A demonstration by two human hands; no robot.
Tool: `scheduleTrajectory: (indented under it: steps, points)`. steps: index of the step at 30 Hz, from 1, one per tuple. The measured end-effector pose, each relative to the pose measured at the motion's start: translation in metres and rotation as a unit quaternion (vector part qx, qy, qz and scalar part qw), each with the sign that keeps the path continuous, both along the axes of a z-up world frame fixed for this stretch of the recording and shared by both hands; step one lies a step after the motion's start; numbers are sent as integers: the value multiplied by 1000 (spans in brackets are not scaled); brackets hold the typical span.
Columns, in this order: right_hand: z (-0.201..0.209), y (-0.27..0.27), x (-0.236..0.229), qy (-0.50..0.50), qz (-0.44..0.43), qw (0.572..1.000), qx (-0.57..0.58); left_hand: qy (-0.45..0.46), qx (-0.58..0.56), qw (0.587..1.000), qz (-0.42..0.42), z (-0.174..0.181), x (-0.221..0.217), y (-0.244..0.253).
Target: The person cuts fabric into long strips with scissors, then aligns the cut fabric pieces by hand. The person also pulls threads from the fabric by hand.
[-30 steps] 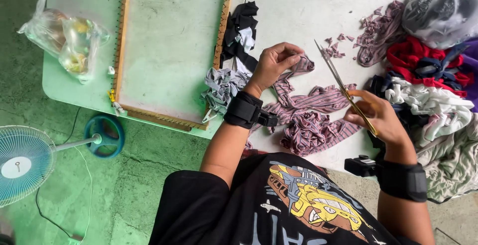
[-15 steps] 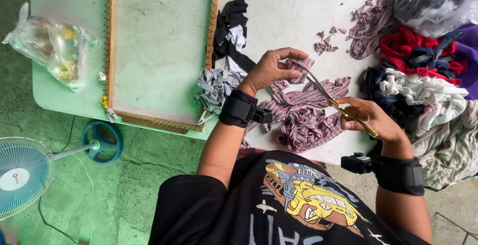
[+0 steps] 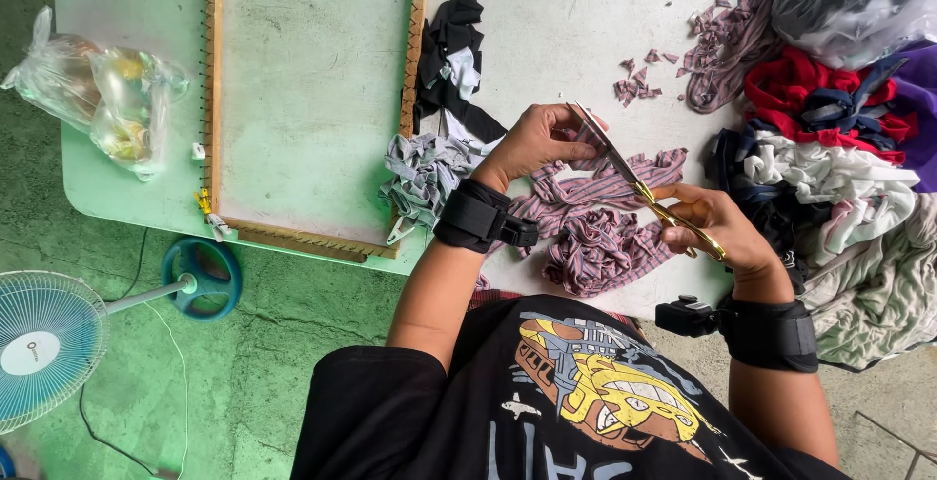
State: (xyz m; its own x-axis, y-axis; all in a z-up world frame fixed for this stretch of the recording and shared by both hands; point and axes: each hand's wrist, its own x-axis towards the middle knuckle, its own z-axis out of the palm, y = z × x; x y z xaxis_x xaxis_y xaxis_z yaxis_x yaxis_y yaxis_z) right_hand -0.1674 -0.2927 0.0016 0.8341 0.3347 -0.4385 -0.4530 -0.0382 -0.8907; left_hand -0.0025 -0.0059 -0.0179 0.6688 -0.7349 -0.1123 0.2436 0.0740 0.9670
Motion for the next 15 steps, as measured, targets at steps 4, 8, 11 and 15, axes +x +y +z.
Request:
scheduleTrajectory:
  steps: [4,8,11,15]
  points:
    - [-5,3,-2,7,-19,1000,-1,18,1,1000,11,-3,1,-4]
    - [-12,6,-1,-13,-71,997,15,8,-18,999,44,-9,1,-9]
    - [-6,13,9,-74,-120,988,60,1,-28,998,62,-6,-2,-14]
    - [-7,27,27,-179,-164,966,83,-2,-44,994,95,2,-13,-26]
